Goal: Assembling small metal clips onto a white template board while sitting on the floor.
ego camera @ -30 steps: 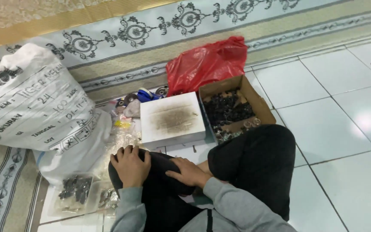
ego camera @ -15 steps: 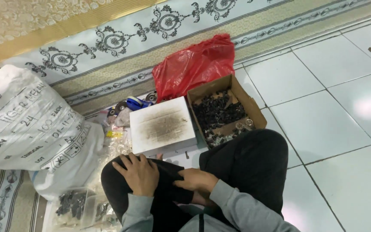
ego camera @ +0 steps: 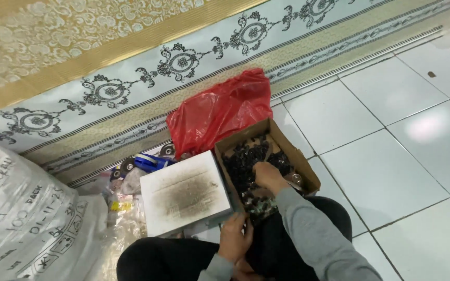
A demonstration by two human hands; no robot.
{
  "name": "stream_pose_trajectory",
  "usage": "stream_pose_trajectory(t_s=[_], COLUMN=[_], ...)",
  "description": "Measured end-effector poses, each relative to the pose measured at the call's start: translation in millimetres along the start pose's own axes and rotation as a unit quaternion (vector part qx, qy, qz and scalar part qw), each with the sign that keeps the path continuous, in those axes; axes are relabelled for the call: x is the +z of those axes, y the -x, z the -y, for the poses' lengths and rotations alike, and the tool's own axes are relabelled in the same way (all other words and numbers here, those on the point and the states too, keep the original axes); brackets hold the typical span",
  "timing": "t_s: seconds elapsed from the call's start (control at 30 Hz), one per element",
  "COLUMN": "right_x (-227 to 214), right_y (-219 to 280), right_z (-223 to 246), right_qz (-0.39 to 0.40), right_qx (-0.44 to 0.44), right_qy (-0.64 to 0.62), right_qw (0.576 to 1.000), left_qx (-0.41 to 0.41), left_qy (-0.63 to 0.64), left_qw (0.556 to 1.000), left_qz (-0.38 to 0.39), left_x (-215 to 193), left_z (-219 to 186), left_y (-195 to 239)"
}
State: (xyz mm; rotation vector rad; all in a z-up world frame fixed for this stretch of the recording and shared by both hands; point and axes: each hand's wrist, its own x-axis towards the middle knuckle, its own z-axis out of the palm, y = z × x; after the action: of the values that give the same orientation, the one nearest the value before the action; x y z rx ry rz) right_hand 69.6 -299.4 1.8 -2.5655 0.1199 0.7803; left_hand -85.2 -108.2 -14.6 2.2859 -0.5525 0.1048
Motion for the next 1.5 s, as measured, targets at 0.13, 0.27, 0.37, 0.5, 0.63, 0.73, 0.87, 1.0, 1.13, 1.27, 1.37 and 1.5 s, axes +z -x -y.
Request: stream_pose_trajectory(t_s=[0.13,0.27,0.37,0.5,0.63,0.73,0.87,1.0,1.13,1.27,1.37,1.5], right_x=[24.7,33.9,42.9,49.4,57.7,81.7,56.9,79.6,59.7,21.5,47.8,72.5], right_y=[-26.2,-35.8,-47.4,-58.1,-69.0,-90.4,-71.8,-96.1,-75.3,-37.5,-79.7,-100.4], right_z=[-26.2,-36.4,-42.9,-36.7,-34.9,-53.4,-52.2,-68.5,-65.2,-36.1,-59.8,-58.1], right_qz=[-0.083,-0.119,-0.13,-0.163,-0.167,-0.148,-0.115,-0.081,-0.013,0.09,0.069,0.087], right_qx=[-0.055,-0.029,-0.032,-0.061,-0.014,0.003,0.05,0.12,0.173,0.176,0.276,0.227], right_qy=[-0.056,-0.033,-0.057,0.016,0.063,0.021,-0.15,-0.312,-0.361,-0.294,-0.378,-0.192], right_qw=[0.993,0.992,0.989,0.985,0.984,0.989,0.981,0.939,0.916,0.935,0.881,0.951], left_qx=[-0.11,-0.294,-0.356,-0.376,-0.374,-0.365,-0.349,-0.313,-0.295,-0.263,-0.237,-0.164], left_qy=[0.087,0.141,0.186,0.197,0.2,0.18,0.205,0.187,0.178,0.156,0.15,0.123], left_qw=[0.989,0.934,0.897,0.885,0.883,0.885,0.887,0.903,0.914,0.93,0.94,0.961], left_qz=[0.043,0.149,0.186,0.192,0.2,0.226,0.225,0.228,0.213,0.204,0.194,0.187], left_x=[-13.5,39.0,55.1,65.2,73.0,72.6,45.2,44.8,53.5,76.4,90.0,110.6], left_z=[-35.0,14.1,31.8,50.2,62.8,54.5,26.4,22.2,27.3,56.4,78.6,101.2], left_y=[-106.9,-154.4,-164.1,-161.7,-164.0,-165.3,-171.3,-169.5,-166.9,-157.2,-151.0,-146.9])
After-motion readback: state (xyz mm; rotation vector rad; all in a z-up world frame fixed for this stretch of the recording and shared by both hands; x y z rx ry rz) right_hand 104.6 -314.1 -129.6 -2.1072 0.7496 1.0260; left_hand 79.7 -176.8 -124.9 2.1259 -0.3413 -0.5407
